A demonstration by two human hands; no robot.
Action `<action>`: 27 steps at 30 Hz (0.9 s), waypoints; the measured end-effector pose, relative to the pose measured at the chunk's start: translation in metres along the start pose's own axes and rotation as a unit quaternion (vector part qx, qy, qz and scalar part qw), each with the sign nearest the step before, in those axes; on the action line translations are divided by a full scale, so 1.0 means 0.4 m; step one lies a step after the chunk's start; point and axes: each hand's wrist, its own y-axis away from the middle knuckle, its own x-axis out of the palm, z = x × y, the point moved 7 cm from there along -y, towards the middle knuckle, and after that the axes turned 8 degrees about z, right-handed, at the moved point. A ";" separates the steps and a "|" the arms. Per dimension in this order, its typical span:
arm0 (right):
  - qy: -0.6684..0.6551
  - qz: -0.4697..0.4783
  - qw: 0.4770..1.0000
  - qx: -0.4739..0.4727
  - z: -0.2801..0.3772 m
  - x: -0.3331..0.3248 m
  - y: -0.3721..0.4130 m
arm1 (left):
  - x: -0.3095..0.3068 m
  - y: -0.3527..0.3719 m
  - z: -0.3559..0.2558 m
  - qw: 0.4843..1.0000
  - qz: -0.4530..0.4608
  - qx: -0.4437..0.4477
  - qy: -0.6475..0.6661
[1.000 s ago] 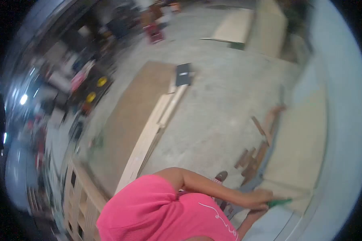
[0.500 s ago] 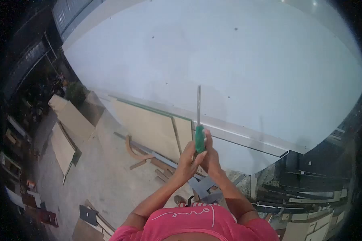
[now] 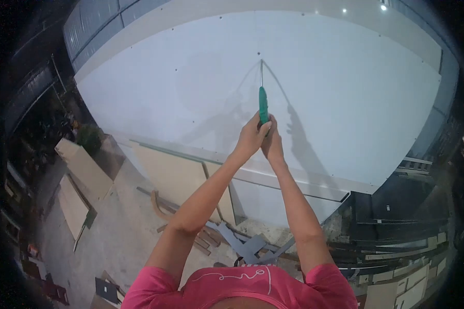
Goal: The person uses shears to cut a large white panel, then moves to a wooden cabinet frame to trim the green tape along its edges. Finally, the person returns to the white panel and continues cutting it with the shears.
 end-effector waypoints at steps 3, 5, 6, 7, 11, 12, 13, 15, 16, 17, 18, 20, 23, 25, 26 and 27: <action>-0.029 0.008 0.999 -0.041 0.048 -0.044 -0.004 | 0.008 -0.019 -0.049 1.000 -0.001 0.012 -0.026; -0.026 -0.035 0.997 -0.056 0.070 -0.108 -0.033 | 0.015 -0.062 -0.116 0.998 -0.002 0.048 -0.031; -0.026 -0.067 0.995 -0.069 0.085 -0.145 -0.049 | 0.016 -0.084 -0.153 0.997 -0.007 0.075 -0.035; -0.013 -0.069 0.994 -0.080 0.116 -0.178 -0.069 | 0.016 -0.109 -0.187 0.996 -0.006 0.079 -0.033; -0.101 -0.059 0.992 -0.056 0.149 -0.264 -0.139 | 0.036 -0.207 -0.251 0.994 0.034 0.080 -0.062; -0.100 -0.064 0.991 -0.056 0.139 -0.272 -0.151 | 0.047 -0.221 -0.254 0.994 0.038 0.078 -0.071; -0.119 -0.048 0.990 -0.054 0.111 -0.267 -0.167 | 0.062 -0.231 -0.242 0.993 0.043 0.082 -0.070; -0.097 -0.048 0.991 -0.081 0.060 -0.266 -0.188 | 0.077 -0.242 -0.220 0.992 0.023 0.096 -0.074; -0.052 -0.051 0.993 -0.091 0.084 -0.283 -0.174 | 0.092 -0.243 -0.231 0.991 0.036 0.105 -0.068; -0.058 -0.069 0.993 -0.080 0.094 -0.305 -0.153 | 0.105 -0.240 -0.239 0.991 0.042 0.106 -0.075; -0.065 -0.087 0.992 -0.068 0.105 -0.326 -0.130 | 0.119 -0.237 -0.252 0.990 0.049 0.105 -0.083; -0.118 -0.103 0.987 -0.040 0.087 -0.375 -0.108 | 0.166 -0.239 -0.297 0.987 0.088 0.102 -0.091; -0.360 -0.130 0.918 -0.098 0.071 -0.450 -0.083 | 0.233 -0.244 -0.357 0.982 0.094 0.143 -0.084; -0.291 -0.140 0.942 -0.088 0.043 -0.502 -0.075 | 0.290 -0.257 -0.384 0.976 0.115 0.170 -0.068; -0.223 -0.147 0.961 -0.079 0.032 -0.525 -0.069 | 0.310 -0.261 -0.391 0.977 0.113 0.170 -0.066; -0.236 -0.168 0.954 -0.075 0.020 -0.543 -0.058 | 0.334 -0.264 -0.395 0.974 0.117 0.177 -0.075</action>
